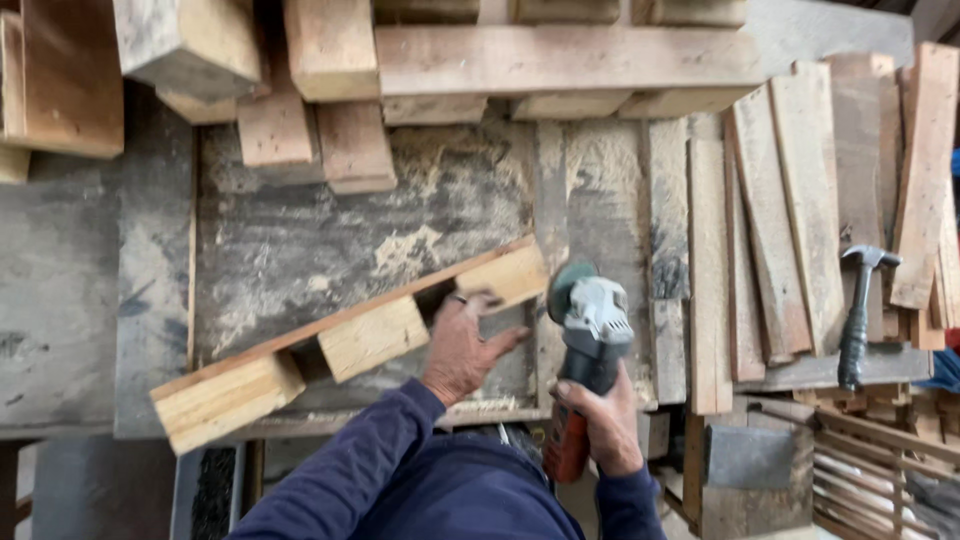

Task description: The person uses an angle grinder with a sanding disc to smooth the surfaces and edges of small wooden blocks placed on a workbench. They handle the blocks one at a time, repositioning them to sand different sides before setting them aside.

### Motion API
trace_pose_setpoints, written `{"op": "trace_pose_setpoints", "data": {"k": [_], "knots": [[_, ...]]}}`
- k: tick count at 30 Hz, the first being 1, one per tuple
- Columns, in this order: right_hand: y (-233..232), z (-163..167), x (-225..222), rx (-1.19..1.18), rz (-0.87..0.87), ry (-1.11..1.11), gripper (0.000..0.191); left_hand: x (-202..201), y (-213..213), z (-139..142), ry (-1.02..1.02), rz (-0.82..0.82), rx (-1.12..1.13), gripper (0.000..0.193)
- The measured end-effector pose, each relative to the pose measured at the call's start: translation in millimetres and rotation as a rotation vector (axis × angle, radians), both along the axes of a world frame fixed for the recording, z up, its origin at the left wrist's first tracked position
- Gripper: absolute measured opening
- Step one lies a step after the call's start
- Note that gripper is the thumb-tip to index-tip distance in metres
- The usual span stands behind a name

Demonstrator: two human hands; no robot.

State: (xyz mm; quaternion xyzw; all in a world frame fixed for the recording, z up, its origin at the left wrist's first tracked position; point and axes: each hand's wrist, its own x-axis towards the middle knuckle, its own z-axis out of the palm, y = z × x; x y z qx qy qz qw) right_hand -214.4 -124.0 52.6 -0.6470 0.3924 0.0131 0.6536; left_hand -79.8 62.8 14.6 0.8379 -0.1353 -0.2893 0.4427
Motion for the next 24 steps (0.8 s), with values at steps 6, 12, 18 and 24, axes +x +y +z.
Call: {"op": "trace_pose_setpoints", "data": {"k": [6,12,18,24], "knots": [[85,-20,18,-0.056,0.198,-0.100,0.063,-57,30,15,0.814,0.237,-0.755,0.064],[141,-16,12,-0.068,0.517,-0.142,0.075,-66,87,17,0.672,0.511,-0.864,0.050],[143,-32,27,0.173,0.537,-0.121,0.088,-71,108,33,0.349,0.545,-0.812,0.061],[121,-27,63,0.325,0.536,-0.164,0.056,-109,105,65,-0.099,0.361,-0.492,0.102]]}}
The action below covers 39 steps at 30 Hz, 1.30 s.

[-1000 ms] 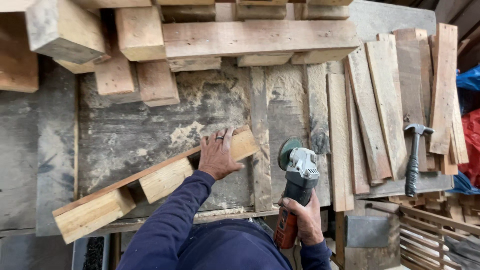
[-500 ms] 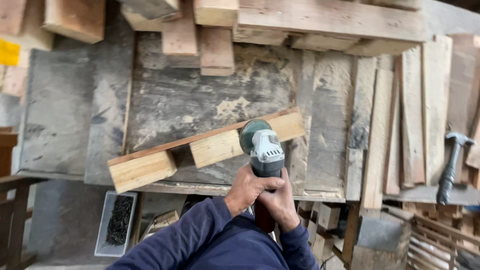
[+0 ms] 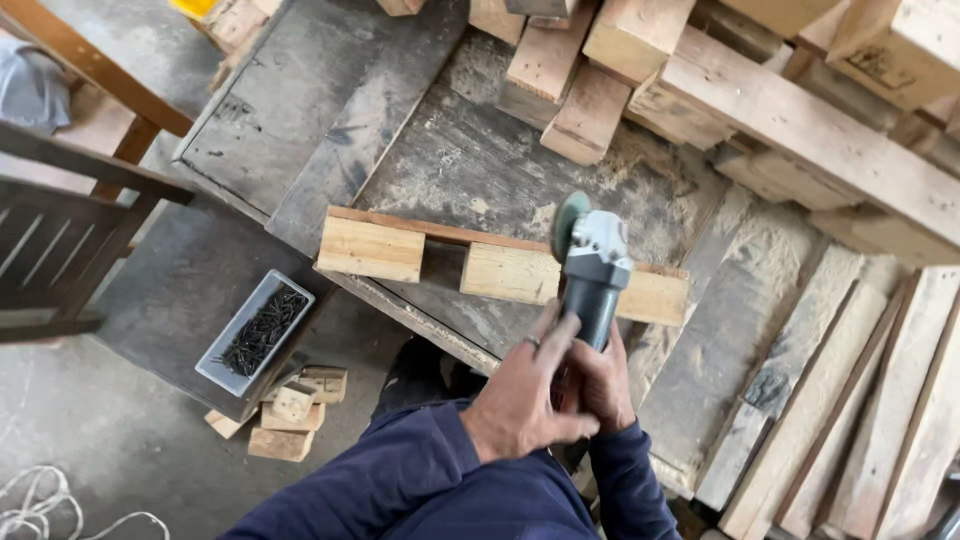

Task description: The person uses an angle grinder with a sanding disc to smooth the surfaces and edges of small wooden blocks placed on a workbench. They handle the blocks one at a time, repositioning them to sand different sides before setting them aside.

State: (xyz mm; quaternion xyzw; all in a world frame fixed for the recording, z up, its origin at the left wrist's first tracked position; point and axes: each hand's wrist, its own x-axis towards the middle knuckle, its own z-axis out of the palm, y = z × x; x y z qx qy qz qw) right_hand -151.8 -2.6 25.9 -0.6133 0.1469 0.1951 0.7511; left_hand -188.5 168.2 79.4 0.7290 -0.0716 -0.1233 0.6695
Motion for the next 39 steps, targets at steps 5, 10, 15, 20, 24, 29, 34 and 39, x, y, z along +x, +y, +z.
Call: {"op": "trace_pose_setpoints", "data": {"k": [5,10,15,20,24,29,34,39], "knots": [[-11,13,9,0.178,-0.065,-0.011,0.035,-20,-25,-6,-0.467,0.082,0.465,0.091],[-7,27,16,0.019,-0.029,0.045,0.032,-25,-28,-14,-0.505,0.024,0.443,0.070],[14,39,15,0.104,-0.092,0.010,0.035,-26,-22,-6,-0.547,0.014,0.518,0.070],[37,34,7,0.125,-0.154,0.018,0.038,-28,-2,-9,-0.583,-0.022,0.595,0.068],[74,23,-3,0.046,-0.252,0.038,0.039,-26,45,-16,-0.612,-0.120,0.555,0.070],[133,13,-22,0.031,-0.285,0.008,0.040,-33,114,-16,-0.656,-0.129,0.478,0.067],[175,15,-46,-0.130,-0.186,-0.091,0.052,-39,174,-26,-0.181,-0.169,0.321,0.087],[189,29,-63,-0.469,0.087,0.181,0.072,-41,184,-41,0.504,0.103,-0.268,0.099]]}}
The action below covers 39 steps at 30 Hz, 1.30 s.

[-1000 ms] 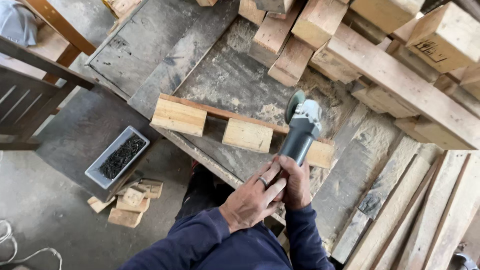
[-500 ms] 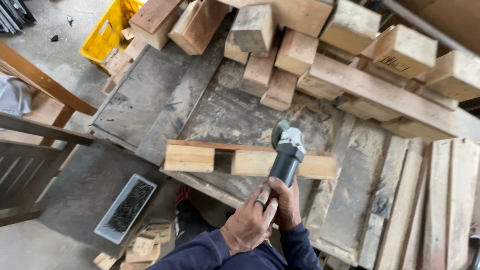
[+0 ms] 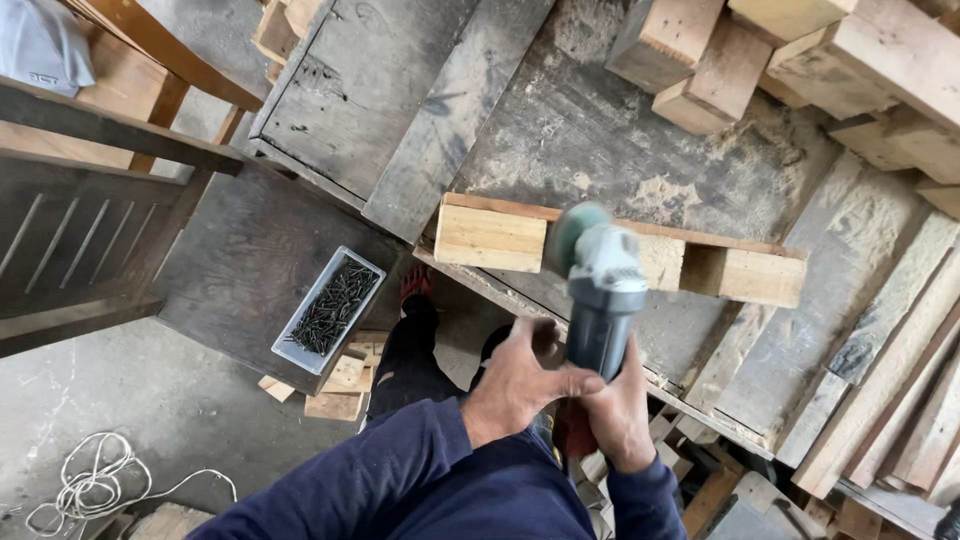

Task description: The person uses an angle grinder with a sanding disc to smooth the surfaces and edges of small wooden blocks placed on a workbench. They handle the blocks one at a time, repositioning them to sand different sides before setting them aside.

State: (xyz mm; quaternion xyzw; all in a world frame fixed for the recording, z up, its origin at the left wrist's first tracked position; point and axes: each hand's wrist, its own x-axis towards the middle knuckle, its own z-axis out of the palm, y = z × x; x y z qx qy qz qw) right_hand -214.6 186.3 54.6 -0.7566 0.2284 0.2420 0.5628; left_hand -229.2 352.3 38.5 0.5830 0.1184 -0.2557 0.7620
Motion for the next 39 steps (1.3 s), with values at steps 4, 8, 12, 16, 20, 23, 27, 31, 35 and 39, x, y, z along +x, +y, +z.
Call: {"op": "trace_pose_setpoints", "data": {"k": [4,8,12,16,20,23,27,31,35,39], "knots": [[19,11,-7,-0.127,0.292,-0.082,0.074,2,-19,-8,0.154,0.221,-0.407,0.069],[34,16,-5,-0.048,0.280,0.107,0.089,-2,-16,-17,0.315,0.388,-0.445,0.038],[45,22,-5,-0.136,0.368,0.147,0.098,-8,-3,-20,0.447,0.418,-0.499,0.035],[59,23,-4,-0.146,0.399,0.103,0.102,-9,7,-22,0.457,0.419,-0.526,0.032],[75,20,1,-0.097,0.320,0.196,0.099,-2,18,-27,0.452,0.417,-0.529,0.029],[86,20,6,-0.160,0.336,0.267,0.100,0,30,-25,0.444,0.443,-0.557,0.030],[99,25,10,-0.104,0.348,0.283,0.104,1,45,-19,0.477,0.423,-0.532,0.032],[106,23,22,-0.035,0.359,0.190,0.099,16,53,-25,0.478,0.408,-0.524,0.031],[108,20,32,-0.206,0.357,0.341,0.096,26,57,-28,0.406,0.415,-0.556,0.030],[108,23,31,-0.237,0.455,0.275,0.093,22,58,-20,0.464,0.402,-0.548,0.031]]}}
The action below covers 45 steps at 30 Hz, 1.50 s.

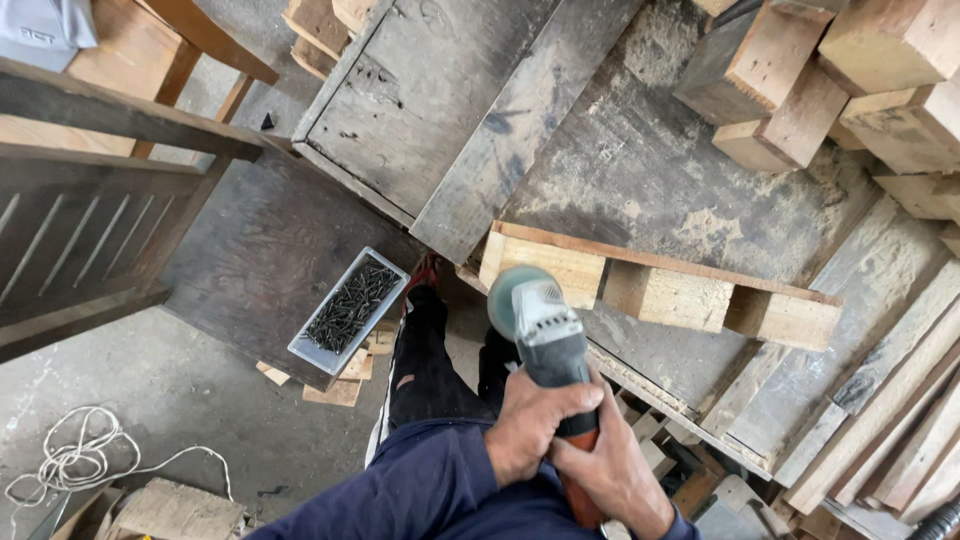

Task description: The person uses an angle grinder with a sanding disc to smooth the surfaces and edges of small wooden blocks placed on a workbench. They handle the blocks one at a time, repositioning them to sand different sides before setting them aside.

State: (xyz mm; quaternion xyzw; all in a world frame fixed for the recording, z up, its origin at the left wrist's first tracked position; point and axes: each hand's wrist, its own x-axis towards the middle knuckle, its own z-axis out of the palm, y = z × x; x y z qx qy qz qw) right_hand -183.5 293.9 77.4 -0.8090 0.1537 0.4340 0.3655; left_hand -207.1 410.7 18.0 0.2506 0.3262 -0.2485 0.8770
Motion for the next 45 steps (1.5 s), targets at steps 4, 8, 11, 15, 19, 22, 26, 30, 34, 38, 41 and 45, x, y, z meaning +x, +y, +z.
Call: {"op": "trace_pose_setpoints", "data": {"k": [4,8,11,15,19,22,26,30,34,38,41,45], "knots": [[2,-3,8,0.062,0.002,-0.067,0.101,10,2,-6,0.007,-0.011,0.011,0.030],[3,-7,17,0.049,-0.037,-0.043,0.103,18,4,-13,0.015,0.046,-0.030,0.028],[-2,-7,9,0.118,0.023,-0.110,0.101,13,5,-5,0.037,0.022,0.029,0.028],[-14,-26,-4,0.082,-0.085,-0.046,0.088,16,12,1,-0.008,0.021,0.005,0.025],[-25,-69,4,0.218,-0.035,-0.251,0.090,35,15,-5,0.099,-0.021,0.069,0.027],[-28,-102,26,0.238,-0.067,-0.253,0.092,38,11,-10,0.090,0.027,0.030,0.026],[-32,-121,52,0.274,-0.027,-0.250,0.094,36,-2,-17,0.017,0.149,-0.167,0.028],[-32,-130,70,0.301,0.000,-0.251,0.097,51,-14,-28,-0.064,0.169,-0.213,0.028],[-46,-123,74,0.323,0.038,-0.260,0.100,59,-25,-26,0.008,0.173,-0.072,0.026],[-78,-104,60,0.344,0.108,-0.269,0.103,51,-38,-16,0.072,0.161,0.031,0.025],[-95,-75,41,0.278,0.158,-0.236,0.105,41,-50,-11,0.061,0.184,0.000,0.024],[-88,-37,31,0.017,0.171,-0.147,0.104,35,-61,-11,0.007,0.185,-0.021,0.026]]}}
